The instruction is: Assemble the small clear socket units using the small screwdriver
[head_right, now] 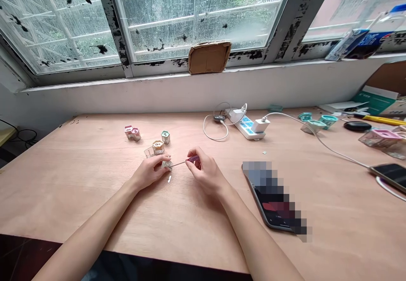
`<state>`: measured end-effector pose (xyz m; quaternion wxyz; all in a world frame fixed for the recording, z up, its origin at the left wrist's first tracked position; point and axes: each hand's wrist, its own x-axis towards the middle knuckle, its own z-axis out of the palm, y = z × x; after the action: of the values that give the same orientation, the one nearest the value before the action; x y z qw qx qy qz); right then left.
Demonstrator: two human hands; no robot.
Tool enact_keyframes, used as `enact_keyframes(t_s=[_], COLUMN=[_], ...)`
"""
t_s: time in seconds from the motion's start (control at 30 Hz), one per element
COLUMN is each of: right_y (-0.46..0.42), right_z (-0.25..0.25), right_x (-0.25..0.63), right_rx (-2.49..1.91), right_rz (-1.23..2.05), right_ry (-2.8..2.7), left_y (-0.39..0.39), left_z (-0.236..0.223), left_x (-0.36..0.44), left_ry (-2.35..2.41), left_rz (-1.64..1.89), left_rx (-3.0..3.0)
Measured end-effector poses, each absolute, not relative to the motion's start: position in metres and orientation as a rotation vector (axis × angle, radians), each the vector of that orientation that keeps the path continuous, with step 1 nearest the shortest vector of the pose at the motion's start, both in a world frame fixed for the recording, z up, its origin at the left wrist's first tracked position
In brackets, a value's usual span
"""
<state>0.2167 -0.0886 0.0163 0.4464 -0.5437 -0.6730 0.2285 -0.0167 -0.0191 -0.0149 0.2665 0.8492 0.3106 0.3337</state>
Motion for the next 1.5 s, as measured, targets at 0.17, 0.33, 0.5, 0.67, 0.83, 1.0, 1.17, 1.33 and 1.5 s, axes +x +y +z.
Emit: enact_keyframes(t_s=[0.17, 0.33, 0.5, 0.67, 0.83, 1.0, 1.17, 1.33, 1.5], right_y=[-0.088, -0.089, -0.091, -0.091, -0.090, -0.090, -0.090, -0.091, -0.093], right_z=[0.019, 0.020, 0.023, 0.024, 0.019, 0.016, 0.015, 0.012, 0.012], right_x=[0.221, 0.222, 0.220, 0.217, 0.217, 0.216, 0.214, 0.210, 0.205], right_rx=[-1.412, -1.476, -1.367, -1.379, -1.393, -1.331, -1.309, -1.352, -1.344], right_rz=[0.584, 0.508, 0.567, 0.576, 0.509, 0.592, 0.619, 0.539, 0.477], right_ry=[-1.674, -1.706, -1.728, -1.704, -1.697, -1.636, -1.587, -1.553, -1.537], left_y=[-0.021, -0.022, -0.021, -0.020, -0.020, -0.019, -0.020, -0.020, -0.021], left_z=[-0.010, -0.007, -0.009, -0.011, -0.012, -0.013, -0.012, -0.012, -0.010], left_x=[-0.016, -0.016, -0.016, -0.017, -0.017, -0.016, -0.016, -0.016, -0.017], left_ry=[0.848, 0.851, 0.847, 0.845, 0.835, 0.854, 0.837, 0.842, 0.835], left_rz=[0.885, 0.867, 0.897, 0.907, 0.910, 0.901, 0.891, 0.898, 0.875], left_rx=[2.281, 2.269, 2.259, 2.266, 2.273, 2.287, 2.285, 2.276, 2.264])
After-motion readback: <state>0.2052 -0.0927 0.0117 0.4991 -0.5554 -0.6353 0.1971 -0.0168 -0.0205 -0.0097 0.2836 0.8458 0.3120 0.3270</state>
